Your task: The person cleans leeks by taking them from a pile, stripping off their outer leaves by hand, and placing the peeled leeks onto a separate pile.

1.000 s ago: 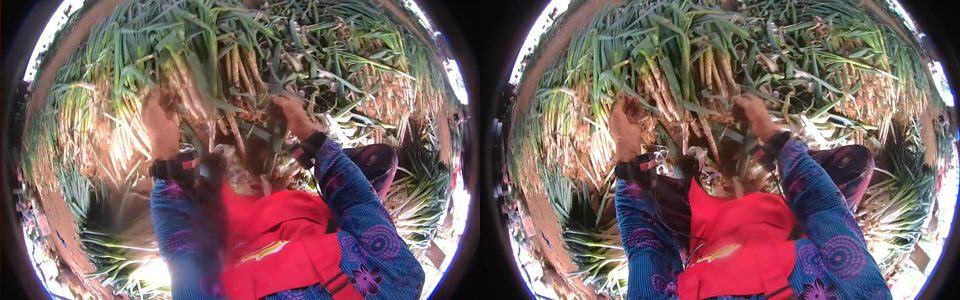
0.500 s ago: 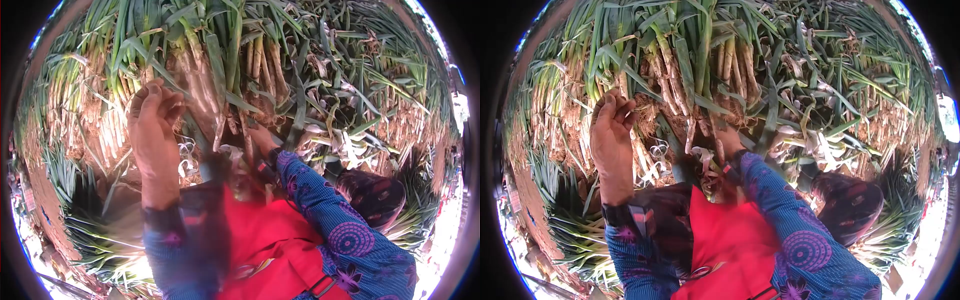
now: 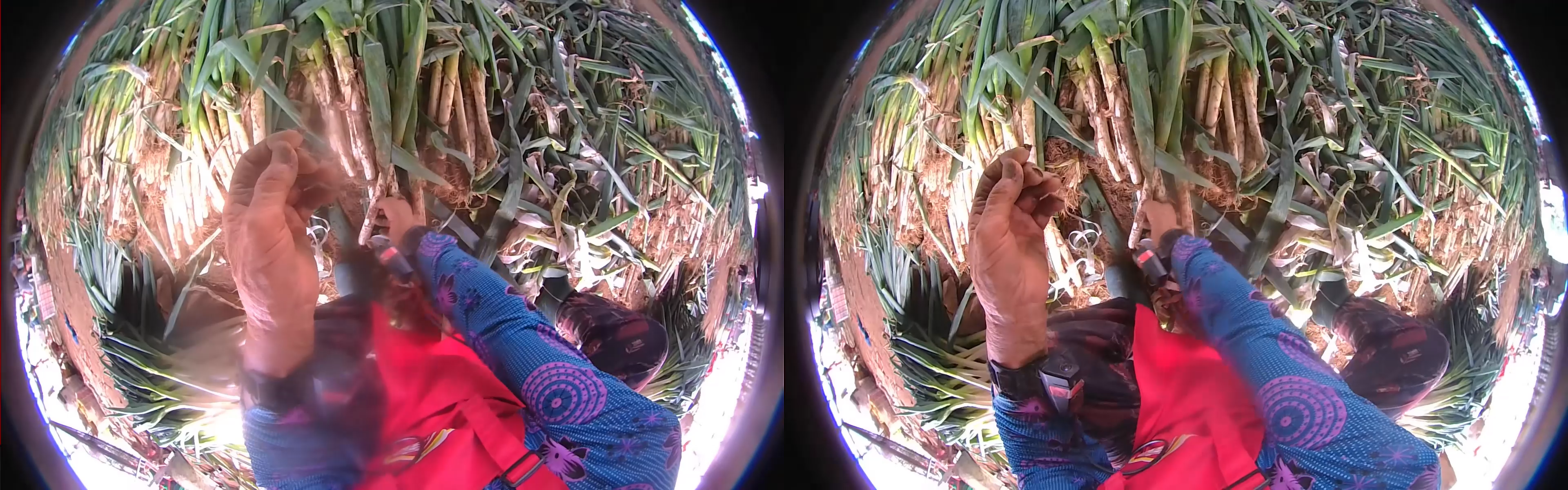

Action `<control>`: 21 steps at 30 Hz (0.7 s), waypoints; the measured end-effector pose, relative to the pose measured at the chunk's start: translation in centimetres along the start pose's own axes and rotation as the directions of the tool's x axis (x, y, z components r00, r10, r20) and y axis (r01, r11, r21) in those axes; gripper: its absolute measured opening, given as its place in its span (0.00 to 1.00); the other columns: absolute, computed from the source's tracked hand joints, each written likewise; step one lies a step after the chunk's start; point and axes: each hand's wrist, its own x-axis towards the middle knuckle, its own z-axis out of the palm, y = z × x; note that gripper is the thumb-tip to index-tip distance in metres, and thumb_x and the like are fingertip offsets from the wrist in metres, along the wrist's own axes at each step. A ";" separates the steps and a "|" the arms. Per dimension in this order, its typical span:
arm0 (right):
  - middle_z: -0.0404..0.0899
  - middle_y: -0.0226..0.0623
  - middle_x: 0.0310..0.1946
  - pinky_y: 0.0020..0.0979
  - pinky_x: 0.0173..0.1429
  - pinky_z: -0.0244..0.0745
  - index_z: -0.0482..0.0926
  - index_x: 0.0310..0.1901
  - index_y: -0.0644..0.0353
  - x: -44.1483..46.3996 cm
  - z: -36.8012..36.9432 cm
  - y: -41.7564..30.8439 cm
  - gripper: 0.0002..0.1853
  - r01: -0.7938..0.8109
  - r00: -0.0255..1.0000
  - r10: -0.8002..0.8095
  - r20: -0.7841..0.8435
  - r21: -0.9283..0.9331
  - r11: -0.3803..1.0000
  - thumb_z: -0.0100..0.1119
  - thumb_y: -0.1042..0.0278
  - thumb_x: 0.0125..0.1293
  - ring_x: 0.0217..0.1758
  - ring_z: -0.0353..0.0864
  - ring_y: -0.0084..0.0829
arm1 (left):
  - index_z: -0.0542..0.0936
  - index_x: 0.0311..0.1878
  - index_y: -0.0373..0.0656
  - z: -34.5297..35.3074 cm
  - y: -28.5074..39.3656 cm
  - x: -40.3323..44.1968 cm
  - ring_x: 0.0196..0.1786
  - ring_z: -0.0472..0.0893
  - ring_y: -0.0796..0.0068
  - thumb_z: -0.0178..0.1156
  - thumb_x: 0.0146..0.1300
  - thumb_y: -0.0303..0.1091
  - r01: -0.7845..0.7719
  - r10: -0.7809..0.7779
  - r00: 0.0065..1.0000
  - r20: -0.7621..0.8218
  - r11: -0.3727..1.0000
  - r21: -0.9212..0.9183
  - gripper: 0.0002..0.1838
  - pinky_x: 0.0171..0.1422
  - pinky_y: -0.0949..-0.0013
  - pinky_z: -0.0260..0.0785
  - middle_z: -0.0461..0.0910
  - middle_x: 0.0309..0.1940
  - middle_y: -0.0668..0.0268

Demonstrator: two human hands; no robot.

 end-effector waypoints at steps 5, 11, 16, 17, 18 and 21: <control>0.73 0.36 0.30 0.34 0.33 0.73 0.78 0.37 0.60 -1.6 1.8 1.4 0.17 0.197 0.980 -0.198 -0.029 -0.023 0.980 0.61 0.53 0.57 0.34 0.75 0.30 | 0.77 0.48 0.42 0.5 0.3 -0.3 0.37 0.79 0.79 0.56 0.68 0.37 0.045 -0.043 0.999 -0.022 0.994 0.098 0.11 0.45 0.74 0.67 0.79 0.34 0.70; 0.75 0.32 0.37 0.32 0.40 0.73 0.74 0.48 0.54 -3.7 0.8 -2.3 0.15 -0.165 0.986 0.156 0.059 0.483 0.860 0.57 0.58 0.64 0.40 0.75 0.28 | 0.78 0.47 0.42 0.7 0.1 0.0 0.35 0.79 0.79 0.56 0.68 0.37 0.036 -0.034 0.999 -0.030 0.997 0.069 0.10 0.42 0.75 0.69 0.80 0.32 0.70; 0.77 0.31 0.38 0.30 0.39 0.74 0.73 0.52 0.54 -9.1 -7.3 -5.6 0.17 -0.007 1.000 0.018 -0.010 0.650 0.760 0.55 0.56 0.66 0.36 0.76 0.25 | 0.79 0.47 0.41 0.1 -0.5 0.2 0.36 0.83 0.76 0.58 0.68 0.35 0.024 -0.026 0.999 0.025 0.998 0.050 0.10 0.40 0.72 0.75 0.81 0.33 0.69; 0.78 0.31 0.39 0.29 0.38 0.75 0.73 0.52 0.54 -10.0 -10.9 -5.4 0.17 0.053 0.997 -0.074 0.003 0.667 0.743 0.54 0.56 0.66 0.35 0.76 0.24 | 0.79 0.46 0.42 0.1 -0.6 0.3 0.35 0.83 0.75 0.58 0.68 0.34 0.029 -0.030 1.000 0.007 0.998 0.048 0.09 0.38 0.72 0.75 0.81 0.33 0.70; 0.78 0.30 0.40 0.28 0.37 0.76 0.73 0.53 0.54 -11.0 -14.9 -5.5 0.16 0.097 0.990 -0.142 0.013 0.672 0.735 0.53 0.56 0.67 0.34 0.77 0.23 | 0.79 0.46 0.42 0.1 -0.7 0.4 0.35 0.83 0.75 0.58 0.67 0.34 0.030 -0.031 1.000 0.005 0.999 0.045 0.09 0.38 0.72 0.75 0.81 0.33 0.70; 0.80 0.32 0.40 0.24 0.30 0.77 0.73 0.54 0.53 -15.8 -25.0 -9.3 0.16 0.062 0.995 -0.099 0.027 0.614 0.787 0.50 0.57 0.69 0.30 0.78 0.21 | 0.79 0.46 0.43 -0.2 -1.1 0.6 0.36 0.83 0.76 0.58 0.67 0.34 0.022 -0.022 1.000 0.010 1.000 0.020 0.08 0.37 0.73 0.74 0.81 0.32 0.71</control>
